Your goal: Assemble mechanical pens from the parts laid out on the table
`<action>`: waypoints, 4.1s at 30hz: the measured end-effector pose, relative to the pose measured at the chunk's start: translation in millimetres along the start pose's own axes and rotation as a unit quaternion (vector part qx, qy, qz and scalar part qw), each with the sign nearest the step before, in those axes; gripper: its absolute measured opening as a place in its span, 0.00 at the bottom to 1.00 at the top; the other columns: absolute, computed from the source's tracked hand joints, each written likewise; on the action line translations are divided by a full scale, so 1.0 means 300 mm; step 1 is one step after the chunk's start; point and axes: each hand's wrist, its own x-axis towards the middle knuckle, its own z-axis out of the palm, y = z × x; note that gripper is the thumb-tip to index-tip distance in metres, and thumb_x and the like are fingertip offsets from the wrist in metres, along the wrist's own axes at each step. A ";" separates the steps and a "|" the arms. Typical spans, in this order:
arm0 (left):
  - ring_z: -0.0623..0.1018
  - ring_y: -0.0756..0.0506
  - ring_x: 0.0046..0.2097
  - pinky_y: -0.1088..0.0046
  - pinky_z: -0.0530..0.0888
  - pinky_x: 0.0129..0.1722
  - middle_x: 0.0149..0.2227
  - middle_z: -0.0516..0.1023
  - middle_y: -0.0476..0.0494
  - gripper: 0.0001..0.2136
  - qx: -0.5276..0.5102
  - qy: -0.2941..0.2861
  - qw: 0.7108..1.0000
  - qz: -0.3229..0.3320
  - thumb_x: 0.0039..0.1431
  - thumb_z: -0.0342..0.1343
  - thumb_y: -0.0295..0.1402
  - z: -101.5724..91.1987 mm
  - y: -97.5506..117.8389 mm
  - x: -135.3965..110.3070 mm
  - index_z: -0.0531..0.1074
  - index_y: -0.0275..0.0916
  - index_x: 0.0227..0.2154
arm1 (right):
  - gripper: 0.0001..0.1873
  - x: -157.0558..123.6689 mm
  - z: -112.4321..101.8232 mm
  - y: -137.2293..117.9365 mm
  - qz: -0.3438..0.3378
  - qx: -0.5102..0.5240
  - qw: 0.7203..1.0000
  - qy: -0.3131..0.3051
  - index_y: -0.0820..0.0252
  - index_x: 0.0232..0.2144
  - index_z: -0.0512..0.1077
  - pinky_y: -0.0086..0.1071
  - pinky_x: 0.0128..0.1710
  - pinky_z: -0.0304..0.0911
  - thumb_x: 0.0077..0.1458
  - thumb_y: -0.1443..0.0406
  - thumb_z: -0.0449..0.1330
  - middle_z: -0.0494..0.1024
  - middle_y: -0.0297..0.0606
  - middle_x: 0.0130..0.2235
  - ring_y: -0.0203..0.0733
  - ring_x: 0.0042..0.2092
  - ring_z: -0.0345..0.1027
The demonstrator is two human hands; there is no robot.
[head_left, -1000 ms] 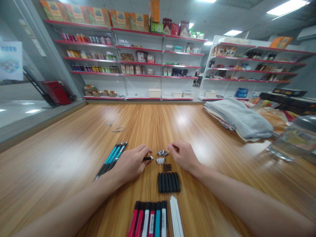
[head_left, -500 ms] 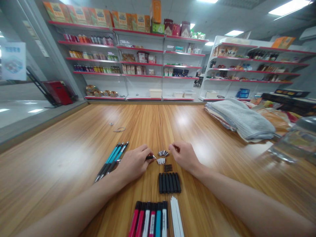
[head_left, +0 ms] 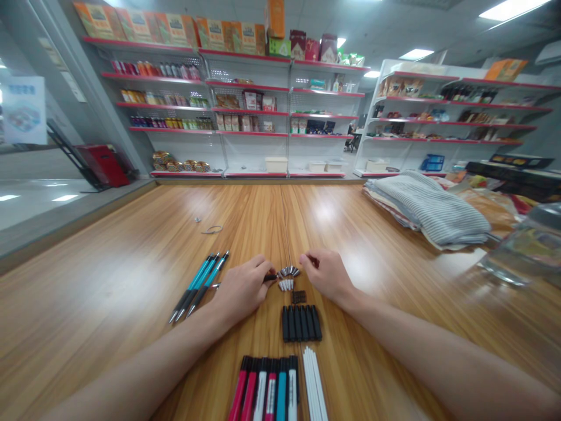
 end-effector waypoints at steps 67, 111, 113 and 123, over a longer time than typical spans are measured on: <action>0.76 0.46 0.41 0.69 0.73 0.41 0.46 0.73 0.48 0.19 -0.069 0.004 0.993 0.091 0.51 0.52 0.21 0.005 -0.013 -0.019 0.75 0.46 0.44 | 0.20 -0.002 0.003 0.012 0.008 -0.002 1.000 -0.010 0.61 0.18 0.65 0.28 0.25 0.46 0.60 0.60 0.50 0.66 0.32 0.20 0.31 0.23 0.57; 0.72 0.48 0.33 0.72 0.68 0.33 0.32 0.71 0.45 0.07 -0.006 0.084 0.988 0.126 0.65 0.45 0.30 -0.021 0.045 -0.036 0.67 0.37 0.36 | 0.16 -0.050 -0.040 -0.073 -0.192 0.055 0.979 -0.026 0.61 0.22 0.66 0.32 0.31 0.54 0.62 0.63 0.52 0.68 0.35 0.24 0.36 0.29 0.59; 0.72 0.48 0.33 0.72 0.68 0.32 0.31 0.71 0.45 0.07 -0.006 0.076 0.989 0.126 0.65 0.45 0.29 -0.012 0.038 -0.037 0.67 0.36 0.35 | 0.17 -0.045 -0.037 -0.065 -0.194 0.063 0.979 -0.025 0.60 0.22 0.65 0.32 0.30 0.53 0.62 0.63 0.52 0.67 0.35 0.23 0.36 0.28 0.59; 0.75 0.48 0.31 0.74 0.69 0.29 0.30 0.75 0.45 0.06 -0.028 0.077 0.986 0.146 0.64 0.47 0.27 -0.009 0.026 -0.046 0.68 0.36 0.37 | 0.08 -0.041 -0.049 -0.060 -0.226 0.064 0.971 -0.030 0.61 0.33 0.71 0.34 0.35 0.58 0.60 0.62 0.56 0.73 0.38 0.30 0.40 0.34 0.63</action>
